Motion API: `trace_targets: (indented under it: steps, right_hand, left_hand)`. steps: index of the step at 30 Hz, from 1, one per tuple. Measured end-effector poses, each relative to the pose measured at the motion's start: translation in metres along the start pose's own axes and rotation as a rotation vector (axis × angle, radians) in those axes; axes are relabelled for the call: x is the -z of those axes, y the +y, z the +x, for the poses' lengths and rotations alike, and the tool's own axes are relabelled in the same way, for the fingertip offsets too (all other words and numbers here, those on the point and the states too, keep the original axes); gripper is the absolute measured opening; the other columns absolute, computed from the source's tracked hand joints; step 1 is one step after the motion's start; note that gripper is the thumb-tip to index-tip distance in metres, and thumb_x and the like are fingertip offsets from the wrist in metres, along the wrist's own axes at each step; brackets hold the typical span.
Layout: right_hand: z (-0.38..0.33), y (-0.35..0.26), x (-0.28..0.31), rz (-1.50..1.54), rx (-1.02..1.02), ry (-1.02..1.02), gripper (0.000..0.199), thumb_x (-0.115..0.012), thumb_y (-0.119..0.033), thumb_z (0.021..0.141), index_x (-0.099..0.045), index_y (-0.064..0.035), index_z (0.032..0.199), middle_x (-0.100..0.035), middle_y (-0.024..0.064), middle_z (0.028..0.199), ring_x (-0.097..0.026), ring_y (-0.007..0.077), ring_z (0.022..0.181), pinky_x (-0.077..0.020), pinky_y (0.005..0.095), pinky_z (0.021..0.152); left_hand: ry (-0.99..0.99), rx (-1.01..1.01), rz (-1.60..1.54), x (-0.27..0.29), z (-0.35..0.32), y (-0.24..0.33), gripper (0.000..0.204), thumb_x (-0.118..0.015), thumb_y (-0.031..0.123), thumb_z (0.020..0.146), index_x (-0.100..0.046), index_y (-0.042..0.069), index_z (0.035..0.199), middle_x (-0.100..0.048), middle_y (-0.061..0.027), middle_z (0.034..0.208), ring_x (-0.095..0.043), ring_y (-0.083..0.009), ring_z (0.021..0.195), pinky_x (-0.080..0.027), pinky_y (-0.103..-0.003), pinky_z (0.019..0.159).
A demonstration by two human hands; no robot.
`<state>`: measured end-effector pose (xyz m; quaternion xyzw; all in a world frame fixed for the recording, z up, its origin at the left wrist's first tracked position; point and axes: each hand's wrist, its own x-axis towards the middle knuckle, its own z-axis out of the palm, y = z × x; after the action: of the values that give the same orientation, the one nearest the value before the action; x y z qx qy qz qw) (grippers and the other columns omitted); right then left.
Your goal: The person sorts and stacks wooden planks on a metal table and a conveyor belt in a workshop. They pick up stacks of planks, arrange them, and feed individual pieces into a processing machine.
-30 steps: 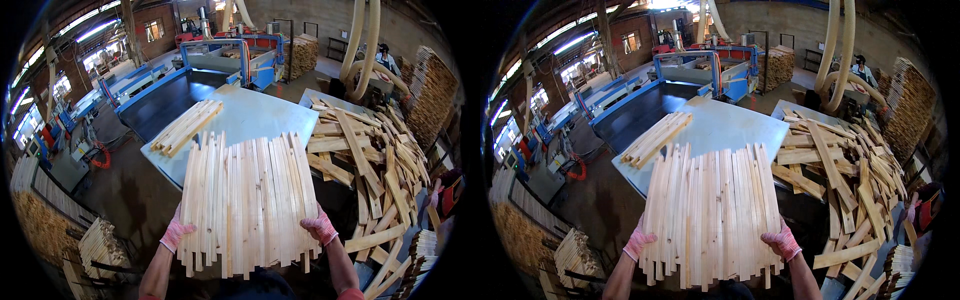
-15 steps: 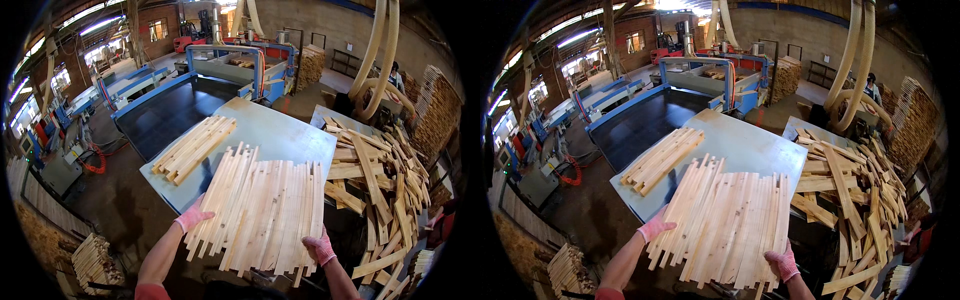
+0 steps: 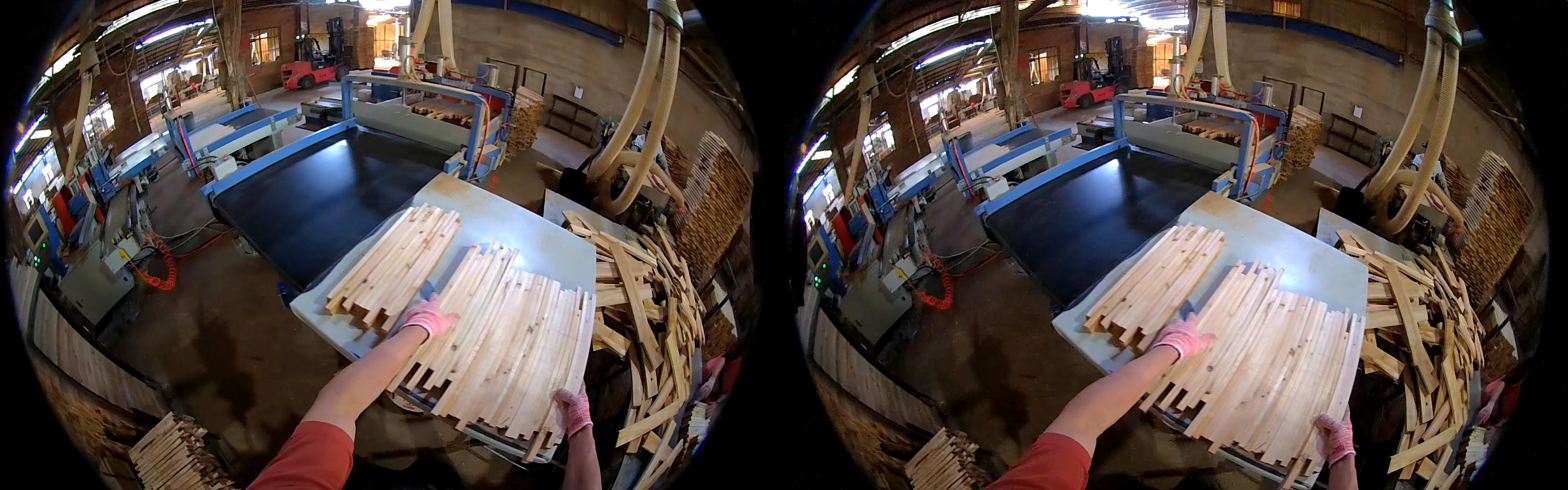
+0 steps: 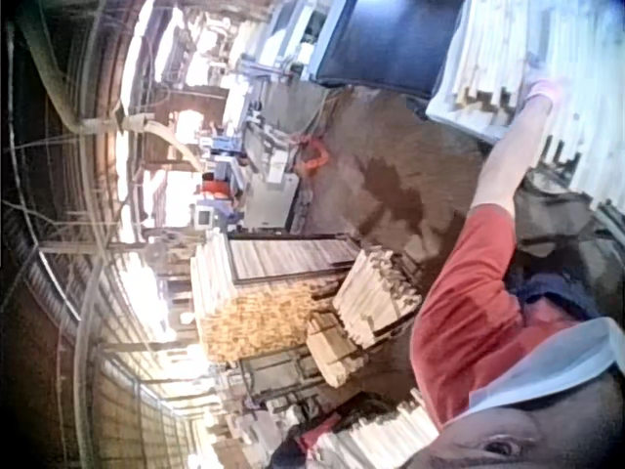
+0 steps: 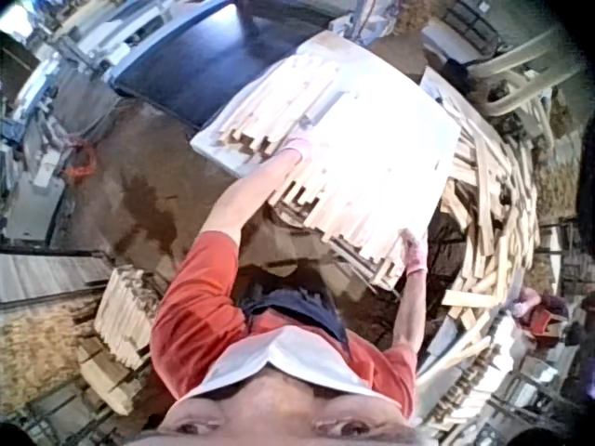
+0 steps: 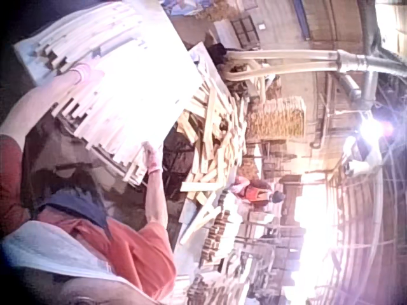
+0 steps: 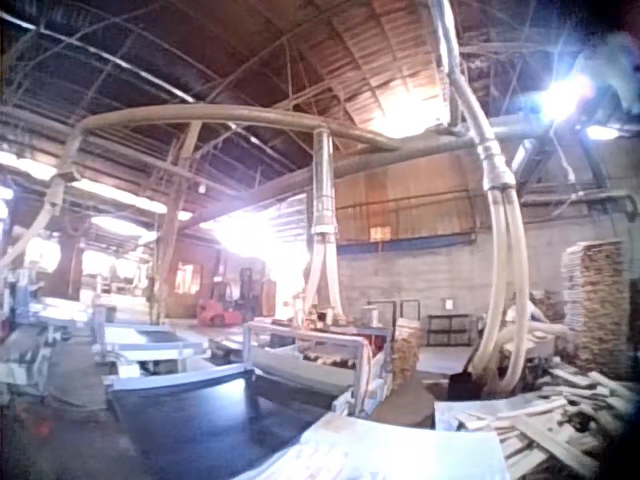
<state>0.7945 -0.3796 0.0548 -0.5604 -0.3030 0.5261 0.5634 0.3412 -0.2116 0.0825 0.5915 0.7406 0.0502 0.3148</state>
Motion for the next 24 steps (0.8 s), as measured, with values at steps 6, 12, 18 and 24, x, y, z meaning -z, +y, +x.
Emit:
trace_targets:
  steps: [6,12,18,24]
  right_hand:
    - [0.012,0.025,-0.007,-0.039,-0.012,0.038,0.086,-0.069,0.008,0.076,-0.040,-0.0075,0.155,-0.067,0.0104,0.101,-0.067,0.0220,0.077,-0.0586,0.0353,0.070]
    - [0.038,0.026,-0.050,-0.021,-0.023,0.018,0.087,-0.070,0.007,0.077,-0.038,-0.0051,0.156,-0.067,0.0110,0.101,-0.067,0.0222,0.078,-0.0586,0.0360,0.070]
    - [0.052,0.030,-0.102,-0.012,-0.040,0.050,0.084,-0.066,0.008,0.076,-0.039,-0.0035,0.155,-0.070,0.0164,0.113,-0.073,0.0284,0.090,-0.0626,0.0382,0.078]
    - [0.071,0.030,-0.217,-0.037,-0.068,0.032,0.086,-0.069,0.007,0.075,-0.040,-0.0050,0.155,-0.070,0.0151,0.113,-0.073,0.0272,0.087,-0.0626,0.0374,0.077]
  left_hand:
    - [0.325,-0.248,0.035,0.078,0.008,-0.060,0.100,-0.066,0.068,0.090,-0.032,0.014,0.167,-0.042,-0.0221,0.166,-0.042,-0.0403,0.151,-0.038,-0.052,0.121]
    - [0.488,0.101,0.165,0.145,0.071,-0.163,0.100,-0.068,0.066,0.088,-0.030,0.018,0.168,-0.045,-0.0233,0.162,-0.038,-0.0408,0.152,-0.032,-0.054,0.123]
    - [0.233,0.072,0.016,0.161,0.112,-0.193,0.095,-0.060,0.069,0.093,-0.032,0.018,0.167,-0.056,-0.0192,0.152,-0.055,-0.0376,0.139,-0.045,-0.050,0.115]
    - [0.267,0.065,0.163,0.216,0.169,-0.247,0.095,-0.056,0.073,0.093,-0.030,0.021,0.168,-0.063,-0.0186,0.143,-0.062,-0.0354,0.131,-0.048,-0.050,0.109]
